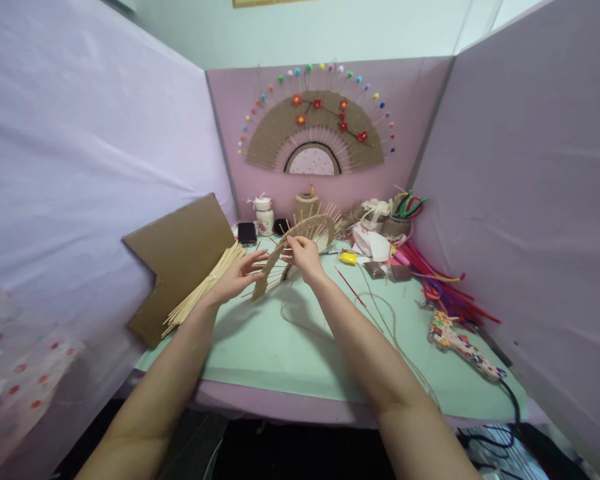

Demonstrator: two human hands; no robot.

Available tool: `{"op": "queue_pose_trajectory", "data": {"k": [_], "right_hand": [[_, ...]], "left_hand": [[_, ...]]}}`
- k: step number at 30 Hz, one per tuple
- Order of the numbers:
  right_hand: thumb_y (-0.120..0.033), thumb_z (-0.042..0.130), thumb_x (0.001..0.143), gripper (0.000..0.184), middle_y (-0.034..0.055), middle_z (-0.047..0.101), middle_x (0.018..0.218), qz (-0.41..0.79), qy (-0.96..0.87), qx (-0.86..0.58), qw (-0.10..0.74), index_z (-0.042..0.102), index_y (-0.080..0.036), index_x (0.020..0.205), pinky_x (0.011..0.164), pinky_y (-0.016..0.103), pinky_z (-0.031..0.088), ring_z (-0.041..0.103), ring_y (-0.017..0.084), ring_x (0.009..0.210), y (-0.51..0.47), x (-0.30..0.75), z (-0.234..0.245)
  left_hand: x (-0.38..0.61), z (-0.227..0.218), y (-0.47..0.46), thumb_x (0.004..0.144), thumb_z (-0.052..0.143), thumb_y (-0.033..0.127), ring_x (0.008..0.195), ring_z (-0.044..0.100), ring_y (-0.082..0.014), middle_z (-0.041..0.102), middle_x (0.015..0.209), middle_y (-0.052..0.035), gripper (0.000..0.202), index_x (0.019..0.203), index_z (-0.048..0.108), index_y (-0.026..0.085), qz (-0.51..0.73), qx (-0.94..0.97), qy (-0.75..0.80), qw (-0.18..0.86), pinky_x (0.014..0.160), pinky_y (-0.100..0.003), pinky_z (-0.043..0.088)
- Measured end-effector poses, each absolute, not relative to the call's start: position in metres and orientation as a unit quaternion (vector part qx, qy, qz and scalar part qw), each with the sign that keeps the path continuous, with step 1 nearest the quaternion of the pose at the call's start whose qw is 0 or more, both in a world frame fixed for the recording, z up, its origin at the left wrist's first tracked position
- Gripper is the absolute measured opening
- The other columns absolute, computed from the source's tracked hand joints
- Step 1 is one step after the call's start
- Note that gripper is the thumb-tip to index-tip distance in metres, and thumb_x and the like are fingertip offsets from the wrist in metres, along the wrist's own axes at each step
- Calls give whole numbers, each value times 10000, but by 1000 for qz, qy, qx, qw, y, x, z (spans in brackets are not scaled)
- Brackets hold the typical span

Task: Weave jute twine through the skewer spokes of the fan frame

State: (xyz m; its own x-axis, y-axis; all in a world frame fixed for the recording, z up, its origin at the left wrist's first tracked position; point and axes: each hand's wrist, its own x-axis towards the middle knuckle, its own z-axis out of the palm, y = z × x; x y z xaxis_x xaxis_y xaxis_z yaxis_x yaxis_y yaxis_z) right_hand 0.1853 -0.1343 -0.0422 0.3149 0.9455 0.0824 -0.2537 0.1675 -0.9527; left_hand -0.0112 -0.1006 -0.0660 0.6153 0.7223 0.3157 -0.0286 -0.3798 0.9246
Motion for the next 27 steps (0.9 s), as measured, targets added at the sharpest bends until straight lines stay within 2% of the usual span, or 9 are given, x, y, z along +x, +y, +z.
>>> {"op": "queue_pose_trajectory", "data": {"k": [3, 4, 6, 9, 13, 17, 20, 23, 27], "right_hand": [[-400, 679, 793, 255, 3, 611, 785, 451, -368, -457, 672, 576, -189, 695, 631, 254, 582, 643, 116, 694, -132, 181, -43], [-396, 677, 796, 252, 3, 611, 783, 452, -367, -457, 673, 577, -188, 697, 624, 254, 582, 647, 118, 694, -132, 180, -43], [-387, 673, 802, 247, 2, 610, 771, 455, -365, -456, 672, 576, -186, 697, 610, 249, 581, 652, 120, 686, -130, 178, -44], [-377, 667, 810, 240, -3, 610, 768, 456, -366, -458, 669, 575, -184, 701, 599, 243, 577, 649, 112, 667, -128, 176, -44], [-371, 665, 817, 239, -3, 610, 760, 458, -376, -462, 660, 575, -182, 703, 596, 237, 571, 654, 110, 662, -127, 178, -40], [-362, 662, 817, 219, -3, 629, 758, 456, -389, -473, 646, 591, -181, 715, 576, 227, 555, 648, 102, 625, -126, 182, -37], [-361, 664, 809, 223, -6, 634, 701, 444, -398, -488, 637, 606, -179, 695, 484, 194, 485, 600, 85, 534, -125, 189, -35], [-378, 690, 786, 257, -25, 589, 576, 434, -411, -497, 629, 612, -173, 651, 379, 167, 333, 457, 49, 408, -125, 195, -31], [-412, 701, 769, 285, -38, 536, 509, 436, -436, -485, 620, 615, -173, 640, 358, 175, 244, 372, 43, 385, -126, 199, -15]], "left_hand": [[-20, -48, -94, 708, 788, 279, 1291, 521, -301, 417, 1517, -114, 727, 1381, 516, 316, 317, 754, 223, 530, 978, -431, 503], [-19, -42, -93, 693, 799, 285, 1300, 512, -310, 430, 1508, -116, 730, 1372, 530, 307, 316, 754, 232, 527, 974, -427, 507], [-11, -32, -93, 673, 806, 297, 1252, 555, -316, 542, 1412, -135, 707, 1339, 573, 255, 331, 752, 264, 505, 944, -411, 524], [9, -22, -91, 655, 789, 274, 1045, 670, -300, 700, 1171, -138, 639, 1268, 636, 178, 349, 762, 346, 421, 842, -374, 552], [29, -16, -85, 675, 716, 216, 883, 697, -280, 760, 964, -99, 351, 1021, 766, 180, 360, 797, 416, 248, 816, -356, 526], [31, -18, -79, 723, 673, 225, 871, 690, -267, 770, 917, -80, 215, 899, 795, 206, 383, 792, 425, 215, 818, -346, 506], [29, -21, -79, 743, 668, 240, 877, 687, -258, 772, 925, -73, 193, 883, 798, 213, 398, 780, 433, 216, 816, -344, 501], [28, -22, -80, 750, 663, 237, 874, 684, -255, 773, 919, -65, 184, 871, 801, 220, 408, 771, 437, 218, 807, -341, 499], [29, -22, -82, 752, 655, 230, 861, 681, -255, 774, 913, -61, 181, 854, 804, 226, 420, 763, 438, 221, 783, -331, 495]]}}
